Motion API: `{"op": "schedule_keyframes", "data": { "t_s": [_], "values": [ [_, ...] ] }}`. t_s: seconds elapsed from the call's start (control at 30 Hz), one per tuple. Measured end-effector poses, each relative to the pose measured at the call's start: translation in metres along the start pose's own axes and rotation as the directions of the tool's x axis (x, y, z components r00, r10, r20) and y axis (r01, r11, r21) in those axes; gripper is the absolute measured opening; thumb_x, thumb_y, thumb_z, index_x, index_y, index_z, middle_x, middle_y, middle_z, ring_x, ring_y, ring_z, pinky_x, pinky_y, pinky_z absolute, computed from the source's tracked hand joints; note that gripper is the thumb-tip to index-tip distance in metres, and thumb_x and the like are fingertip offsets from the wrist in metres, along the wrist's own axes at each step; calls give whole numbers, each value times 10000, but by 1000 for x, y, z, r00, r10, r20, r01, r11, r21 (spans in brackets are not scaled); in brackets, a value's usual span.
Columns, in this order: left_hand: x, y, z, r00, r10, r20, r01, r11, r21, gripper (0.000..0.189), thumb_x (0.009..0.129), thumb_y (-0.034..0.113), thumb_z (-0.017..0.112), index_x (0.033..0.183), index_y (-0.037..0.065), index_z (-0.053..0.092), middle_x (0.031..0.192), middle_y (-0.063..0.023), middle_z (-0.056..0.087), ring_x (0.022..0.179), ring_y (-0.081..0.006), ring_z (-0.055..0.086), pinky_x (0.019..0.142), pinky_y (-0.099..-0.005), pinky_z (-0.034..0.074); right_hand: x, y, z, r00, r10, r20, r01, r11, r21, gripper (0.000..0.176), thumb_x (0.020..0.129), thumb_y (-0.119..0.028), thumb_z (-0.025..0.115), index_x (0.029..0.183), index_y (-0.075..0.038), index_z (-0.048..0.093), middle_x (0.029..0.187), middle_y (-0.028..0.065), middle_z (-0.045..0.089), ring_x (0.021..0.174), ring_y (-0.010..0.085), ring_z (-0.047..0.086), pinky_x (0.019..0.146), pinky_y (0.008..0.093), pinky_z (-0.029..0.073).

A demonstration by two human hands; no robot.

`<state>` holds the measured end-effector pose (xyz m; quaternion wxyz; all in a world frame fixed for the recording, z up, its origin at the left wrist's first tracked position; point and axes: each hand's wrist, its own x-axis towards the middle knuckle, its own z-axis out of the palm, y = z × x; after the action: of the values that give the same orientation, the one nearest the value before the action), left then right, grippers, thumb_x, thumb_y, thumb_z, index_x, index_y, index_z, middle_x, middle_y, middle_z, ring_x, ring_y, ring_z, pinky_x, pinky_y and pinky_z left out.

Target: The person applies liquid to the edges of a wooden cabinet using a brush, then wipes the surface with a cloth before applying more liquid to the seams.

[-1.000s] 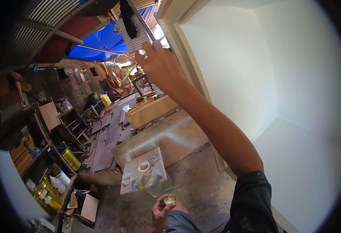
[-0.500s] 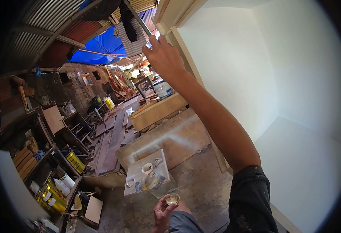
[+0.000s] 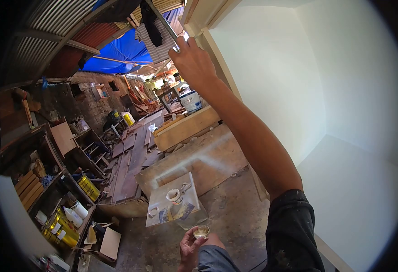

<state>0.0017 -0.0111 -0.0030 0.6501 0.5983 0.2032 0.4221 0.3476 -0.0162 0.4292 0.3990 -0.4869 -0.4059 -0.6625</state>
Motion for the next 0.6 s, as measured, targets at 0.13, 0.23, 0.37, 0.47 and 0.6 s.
{"op": "schedule_keyframes", "data": {
  "t_s": [0.13,0.23,0.37,0.47,0.6],
  "values": [
    [1,-5,-4,1000,10,15,-9,1000,-30,492,941,11,695,1394,-38,510,1237,-159,664,1101,-232,679,978,-382,581,-3,-2,-3,1000,-11,-14,11,1000,10,247,808,-35,722,1048,-89,747,1161,112,608,1094,272,618,685,352,637],
    [1,-6,-4,1000,3,8,-2,999,-39,492,940,10,695,1394,-37,511,1240,-160,662,1102,-230,678,977,-380,582,-4,-1,-3,999,-16,-35,17,1000,11,251,801,-35,729,1046,-89,744,1167,115,608,1098,272,617,684,353,635],
    [1,-3,1,1000,8,5,-8,999,-38,488,940,6,690,1391,-42,511,1239,-161,662,1103,-231,678,977,-381,582,-2,4,-2,999,-17,-42,17,1000,9,268,798,-29,730,1059,-90,740,1188,117,600,1106,273,613,686,354,634],
    [0,2,6,1000,11,-18,-11,1000,-6,483,942,1,684,1390,-46,510,1239,-159,661,1104,-233,677,977,-382,583,-1,5,2,999,-11,-34,12,1000,20,289,804,-25,724,1084,-94,738,1202,117,593,1111,271,611,694,352,632],
    [0,-4,0,1000,13,1,-13,1000,-20,479,945,-4,678,1391,-47,510,1241,-158,661,1105,-233,676,978,-381,581,-8,-1,-4,1000,-19,4,19,998,59,306,811,-33,719,1108,-103,736,1197,108,590,1102,261,609,717,337,624]
  ]
}}
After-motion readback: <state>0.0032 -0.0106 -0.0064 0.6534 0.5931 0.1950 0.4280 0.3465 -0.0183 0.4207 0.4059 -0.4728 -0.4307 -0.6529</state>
